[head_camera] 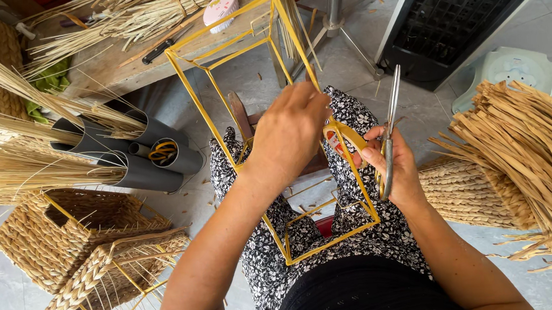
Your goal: The person sits on a low stool with a yellow bamboo basket frame across their lap and wraps adhesive tape around its joints, cutting pieces of tape with scissors and pressing them in place by hand. They then set the frame aside, pick up bundles of dried reed strands from the workbench, and trim individual strands with a small knife.
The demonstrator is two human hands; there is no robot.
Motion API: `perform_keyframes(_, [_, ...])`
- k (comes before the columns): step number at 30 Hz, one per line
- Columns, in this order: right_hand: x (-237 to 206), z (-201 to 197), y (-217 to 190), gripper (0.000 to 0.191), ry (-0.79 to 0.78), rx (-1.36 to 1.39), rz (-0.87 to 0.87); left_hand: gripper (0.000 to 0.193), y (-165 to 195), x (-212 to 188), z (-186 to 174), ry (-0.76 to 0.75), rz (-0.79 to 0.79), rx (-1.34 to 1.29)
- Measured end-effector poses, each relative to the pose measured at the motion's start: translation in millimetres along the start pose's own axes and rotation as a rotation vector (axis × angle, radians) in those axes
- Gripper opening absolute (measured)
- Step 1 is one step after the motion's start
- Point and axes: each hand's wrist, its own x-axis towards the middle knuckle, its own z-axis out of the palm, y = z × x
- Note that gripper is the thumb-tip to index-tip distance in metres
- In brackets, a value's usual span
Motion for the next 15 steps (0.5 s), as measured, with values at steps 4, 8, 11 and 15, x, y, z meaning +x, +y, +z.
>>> perform_keyframes(4, [1.4, -1.6, -1.7, 0.026, -0.009, -0.009, 0.039, 0.016, -6.2, 33.0, 5.5, -0.182, 0.109, -0.133])
perform_keyframes(8, [13.9, -14.8, -8.9, 0.028, -0.02, -0.016, 0.018, 0.026, -7.7, 58.7, 26.1, -0.699, 0.086, 0.163])
perform_keyframes(11, [31.1, -33.4, -18.1, 0.03, 0.003, -0.064, -0.062, 0.031, -7.4, 71.8, 34.5, -0.883, 0.077, 0.329])
perform_keyframes(15, [53.0, -48.1, -27.7, 0.035, 0.017, -0.142, -0.092, 0.029, -4.5, 88.3, 39.0, -1.05, 0.042, 0.355])
